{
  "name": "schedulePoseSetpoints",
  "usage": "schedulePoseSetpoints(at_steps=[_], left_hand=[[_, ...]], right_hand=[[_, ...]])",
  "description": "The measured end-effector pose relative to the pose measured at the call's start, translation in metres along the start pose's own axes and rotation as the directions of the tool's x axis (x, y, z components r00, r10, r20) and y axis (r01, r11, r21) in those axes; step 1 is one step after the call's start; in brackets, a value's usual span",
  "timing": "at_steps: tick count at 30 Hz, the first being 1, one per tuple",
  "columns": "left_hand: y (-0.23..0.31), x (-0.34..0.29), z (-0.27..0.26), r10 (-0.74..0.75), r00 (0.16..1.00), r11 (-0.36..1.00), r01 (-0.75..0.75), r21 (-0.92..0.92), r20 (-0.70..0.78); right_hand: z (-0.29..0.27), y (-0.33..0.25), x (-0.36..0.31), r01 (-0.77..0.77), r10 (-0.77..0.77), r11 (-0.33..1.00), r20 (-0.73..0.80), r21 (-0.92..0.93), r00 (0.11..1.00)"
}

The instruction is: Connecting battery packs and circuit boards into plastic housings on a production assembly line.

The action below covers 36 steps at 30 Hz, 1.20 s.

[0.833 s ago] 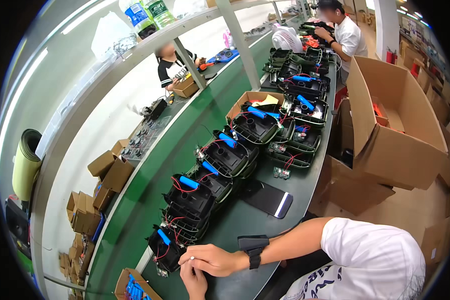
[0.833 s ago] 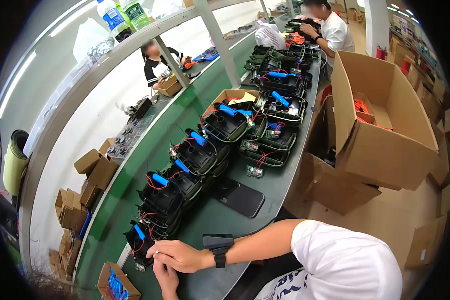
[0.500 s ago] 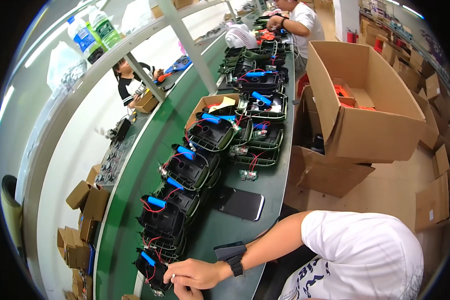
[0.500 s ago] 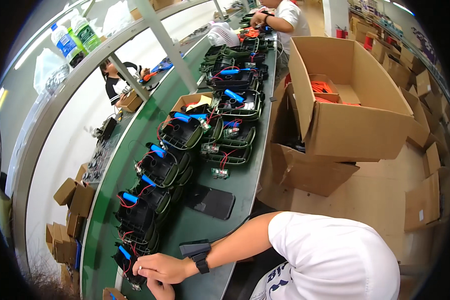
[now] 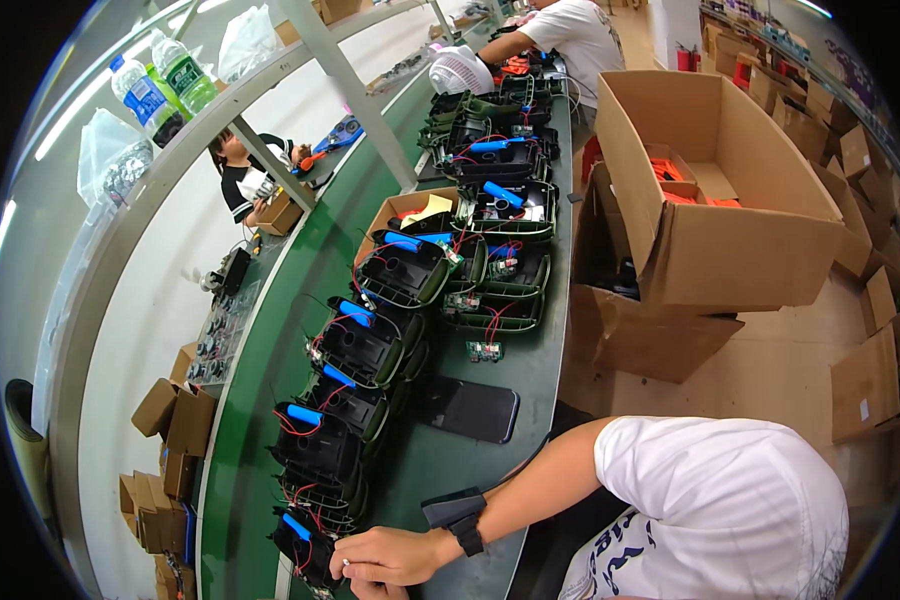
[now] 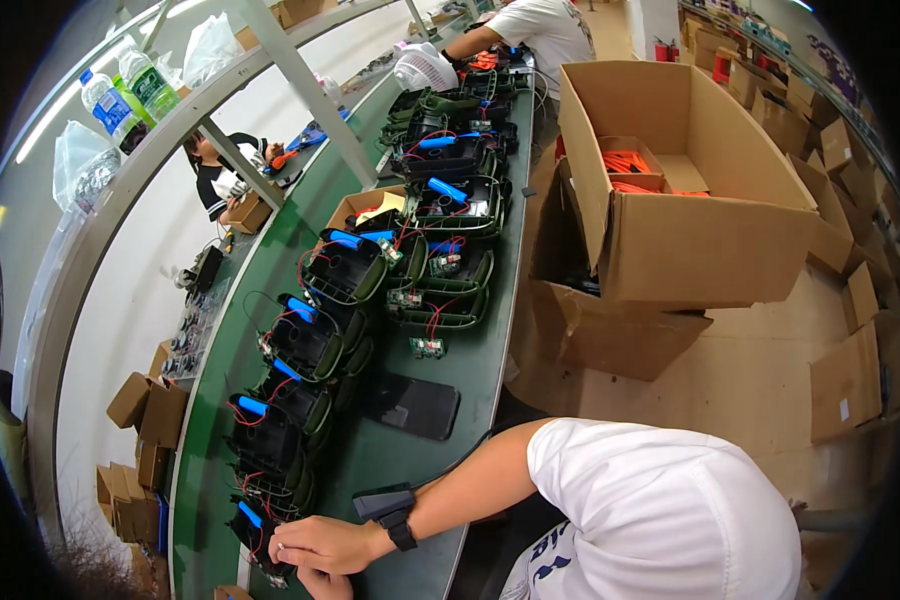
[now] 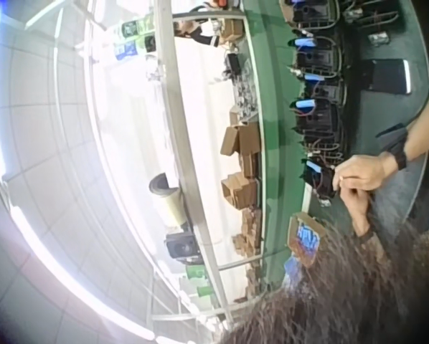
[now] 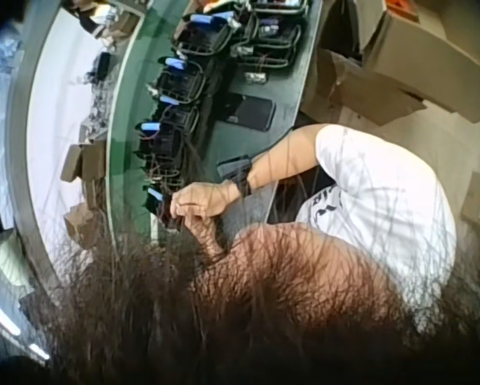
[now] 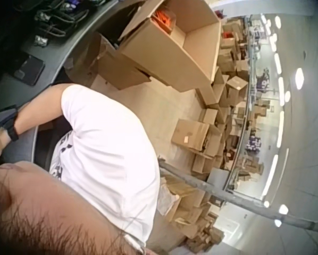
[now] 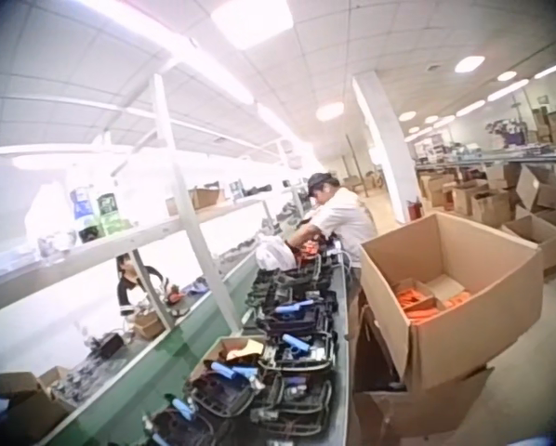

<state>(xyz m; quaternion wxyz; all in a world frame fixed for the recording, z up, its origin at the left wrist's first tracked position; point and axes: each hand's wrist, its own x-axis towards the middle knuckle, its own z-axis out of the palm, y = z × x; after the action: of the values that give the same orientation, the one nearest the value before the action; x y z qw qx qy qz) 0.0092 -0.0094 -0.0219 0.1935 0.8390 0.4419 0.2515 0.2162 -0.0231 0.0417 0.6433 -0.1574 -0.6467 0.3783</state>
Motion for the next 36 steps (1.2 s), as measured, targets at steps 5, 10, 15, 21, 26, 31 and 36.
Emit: schedulePoseSetpoints(at_steps=[5,10,15,21,26,31,36], left_hand=[[-0.001,-0.001,0.0,-0.04,0.999,0.997,0.039,0.059,0.007],[0.004,0.005,0.004,-0.015,0.999,0.952,0.005,0.307,0.03],[0.002,0.008,0.003,0.021,0.999,0.935,-0.034,0.354,0.039],[0.001,0.01,-0.001,0.098,0.993,0.873,-0.12,0.473,0.07],[0.007,0.009,0.002,0.043,0.999,0.901,-0.049,0.431,0.025],[0.02,0.008,0.005,-0.048,0.997,0.913,0.068,0.401,-0.059],[0.037,0.013,0.006,-0.153,0.973,0.9,0.209,0.384,-0.171]], right_hand=[[-0.001,-0.002,0.0,-0.019,0.019,1.0,0.012,0.018,1.0],[-0.001,-0.001,0.0,-0.013,0.013,1.0,0.019,-0.001,1.0],[0.0,-0.002,0.0,-0.014,0.014,1.0,0.03,0.016,0.999],[0.0,-0.001,0.0,-0.009,0.008,1.0,0.023,0.019,1.0],[-0.001,-0.001,0.0,-0.01,0.01,1.0,0.021,0.013,1.0],[-0.001,-0.002,0.0,-0.01,0.009,1.0,0.019,0.024,1.0],[-0.001,0.002,0.0,0.052,-0.051,0.998,0.021,-0.027,0.998]])
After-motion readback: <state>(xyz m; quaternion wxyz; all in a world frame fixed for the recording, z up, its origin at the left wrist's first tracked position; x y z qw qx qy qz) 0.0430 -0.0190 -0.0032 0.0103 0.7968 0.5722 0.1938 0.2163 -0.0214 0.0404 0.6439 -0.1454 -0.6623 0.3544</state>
